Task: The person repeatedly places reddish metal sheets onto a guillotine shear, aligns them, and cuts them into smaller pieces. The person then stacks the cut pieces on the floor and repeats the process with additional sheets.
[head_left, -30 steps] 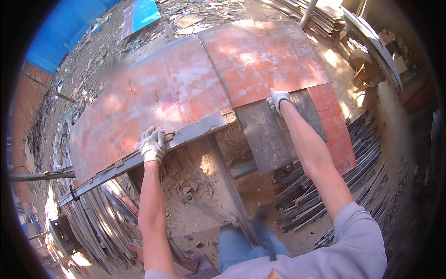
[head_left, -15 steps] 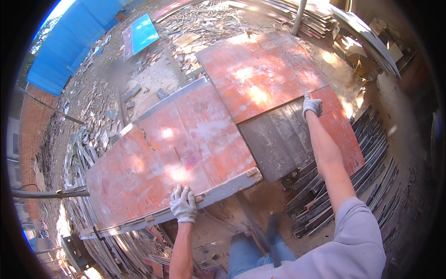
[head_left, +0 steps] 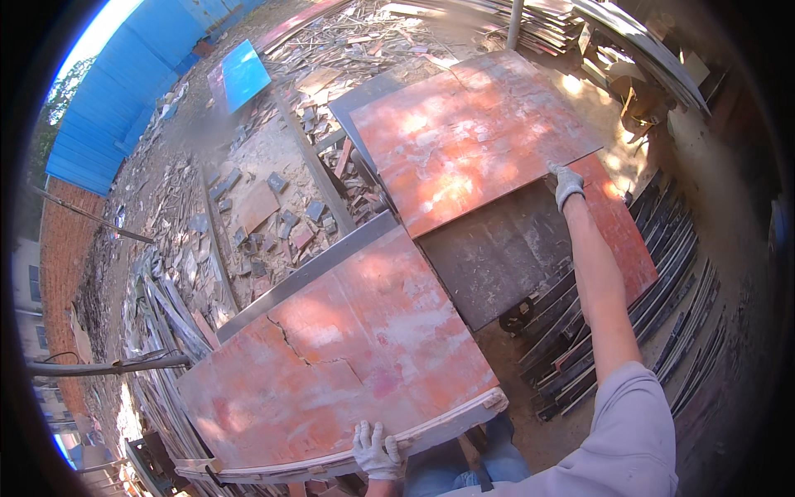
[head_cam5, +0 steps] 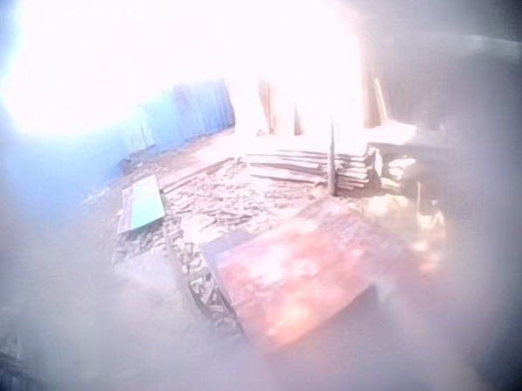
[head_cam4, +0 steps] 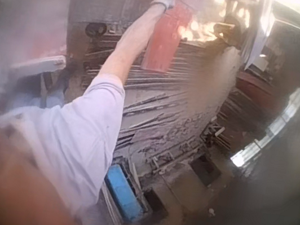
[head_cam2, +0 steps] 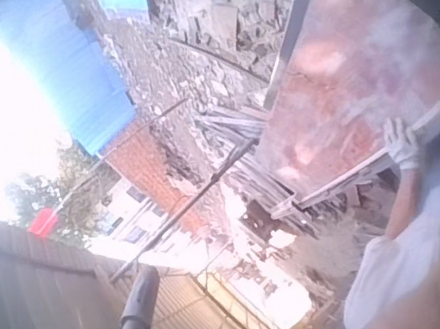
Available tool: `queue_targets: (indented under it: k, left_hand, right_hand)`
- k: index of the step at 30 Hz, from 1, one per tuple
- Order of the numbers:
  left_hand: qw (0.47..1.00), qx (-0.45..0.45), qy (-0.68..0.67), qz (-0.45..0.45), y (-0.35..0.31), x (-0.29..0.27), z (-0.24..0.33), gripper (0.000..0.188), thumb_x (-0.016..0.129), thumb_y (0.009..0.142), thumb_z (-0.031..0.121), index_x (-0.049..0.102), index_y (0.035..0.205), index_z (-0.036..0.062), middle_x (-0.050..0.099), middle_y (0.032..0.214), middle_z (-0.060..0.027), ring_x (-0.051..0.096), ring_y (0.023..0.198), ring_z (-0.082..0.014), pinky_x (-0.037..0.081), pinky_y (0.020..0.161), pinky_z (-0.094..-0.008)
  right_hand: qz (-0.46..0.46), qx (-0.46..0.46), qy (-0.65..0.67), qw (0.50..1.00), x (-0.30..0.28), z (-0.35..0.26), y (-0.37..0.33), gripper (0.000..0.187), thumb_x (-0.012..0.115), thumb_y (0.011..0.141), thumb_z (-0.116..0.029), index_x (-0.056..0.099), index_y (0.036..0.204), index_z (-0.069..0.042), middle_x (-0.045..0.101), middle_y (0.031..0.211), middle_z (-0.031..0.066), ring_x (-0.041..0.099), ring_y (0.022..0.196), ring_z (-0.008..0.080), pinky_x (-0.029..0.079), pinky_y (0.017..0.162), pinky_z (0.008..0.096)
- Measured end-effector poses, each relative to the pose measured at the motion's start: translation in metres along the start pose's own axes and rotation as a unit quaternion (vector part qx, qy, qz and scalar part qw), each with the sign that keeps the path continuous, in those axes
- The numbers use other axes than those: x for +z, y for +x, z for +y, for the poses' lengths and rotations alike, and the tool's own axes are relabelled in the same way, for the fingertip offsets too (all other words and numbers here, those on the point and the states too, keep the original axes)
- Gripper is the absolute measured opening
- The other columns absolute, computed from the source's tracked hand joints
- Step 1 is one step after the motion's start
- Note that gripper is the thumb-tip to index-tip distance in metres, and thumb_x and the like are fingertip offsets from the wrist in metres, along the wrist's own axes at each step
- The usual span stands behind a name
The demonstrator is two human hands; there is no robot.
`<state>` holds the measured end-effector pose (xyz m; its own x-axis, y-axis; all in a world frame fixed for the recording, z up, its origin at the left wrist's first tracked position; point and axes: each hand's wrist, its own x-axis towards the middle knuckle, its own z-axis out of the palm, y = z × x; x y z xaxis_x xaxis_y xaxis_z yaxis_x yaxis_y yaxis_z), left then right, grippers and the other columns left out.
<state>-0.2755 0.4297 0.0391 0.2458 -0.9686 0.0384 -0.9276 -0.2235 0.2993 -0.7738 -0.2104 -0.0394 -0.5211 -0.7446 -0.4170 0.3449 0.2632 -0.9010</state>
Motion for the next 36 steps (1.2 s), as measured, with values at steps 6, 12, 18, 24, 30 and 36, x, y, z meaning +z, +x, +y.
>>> queue_targets:
  k: [6,12,18,24,30,36]
  left_hand:
    - [0.92,-0.185,-0.346,0.027,0.013,0.008,0.037,0.072,0.07,0.098,0.049,0.053,0.146,-0.0012,0.054,0.147,-0.0242,0.051,0.138,-0.038,0.042,0.115,-0.0495]
    - [0.578,-0.302,-0.75,-0.112,0.167,0.0,0.13,0.084,0.068,0.1,0.053,0.038,0.157,-0.0015,0.052,0.152,-0.0205,0.057,0.136,-0.0317,0.051,0.108,-0.0446]
    - [0.778,-0.198,-0.55,-0.231,0.11,0.021,0.163,0.039,0.07,0.102,0.041,0.075,0.103,0.0018,0.069,0.089,-0.0001,0.058,0.077,-0.0091,0.051,0.07,-0.0302]
    - [0.866,-0.167,-0.466,-0.068,-0.007,-0.034,0.152,0.036,0.067,0.104,0.033,0.07,0.088,0.0015,0.061,0.077,0.0016,0.049,0.072,-0.0096,0.043,0.065,-0.0322]
    - [0.915,-0.202,-0.349,0.009,-0.026,-0.034,0.023,0.045,0.066,0.104,0.039,0.066,0.082,0.0,0.063,0.072,-0.0042,0.052,0.069,-0.0149,0.042,0.064,-0.0408]
    - [0.963,-0.228,-0.138,0.03,0.015,-0.002,-0.048,0.059,0.06,0.101,0.058,0.069,0.087,0.0008,0.071,0.084,-0.0244,0.067,0.081,-0.0432,0.048,0.073,-0.0535]
  right_hand:
    - [-0.127,0.17,0.054,0.976,-0.182,-0.023,-0.145,0.015,0.079,0.086,-0.013,0.072,0.098,-0.008,0.067,0.09,0.0064,0.063,0.092,0.0236,0.058,0.089,0.0489]
    - [-0.122,0.192,0.067,0.972,-0.323,-0.016,-0.33,0.008,0.074,0.09,-0.009,0.072,0.097,-0.006,0.073,0.089,0.0071,0.069,0.084,0.0213,0.058,0.094,0.0487]
    - [-0.059,0.182,0.159,0.969,-0.411,-0.01,-0.426,0.039,0.079,0.092,-0.027,0.07,0.122,-0.004,0.074,0.117,0.011,0.072,0.106,0.0269,0.059,0.097,0.0493]
    - [-0.027,0.102,0.23,0.967,-0.47,0.014,-0.381,0.058,0.075,0.095,-0.047,0.062,0.138,-0.011,0.068,0.134,0.0073,0.066,0.119,0.0287,0.056,0.102,0.0486]
    - [-0.072,0.089,0.033,0.993,-0.353,0.044,-0.335,0.038,0.073,0.099,-0.033,0.065,0.13,-0.012,0.071,0.12,0.0066,0.069,0.11,0.025,0.06,0.09,0.0445]
    - [-0.176,0.0,-0.107,0.978,-0.28,0.118,-0.267,0.023,0.076,0.098,-0.021,0.066,0.114,-0.008,0.069,0.103,0.0049,0.066,0.09,0.0181,0.061,0.084,0.0441]
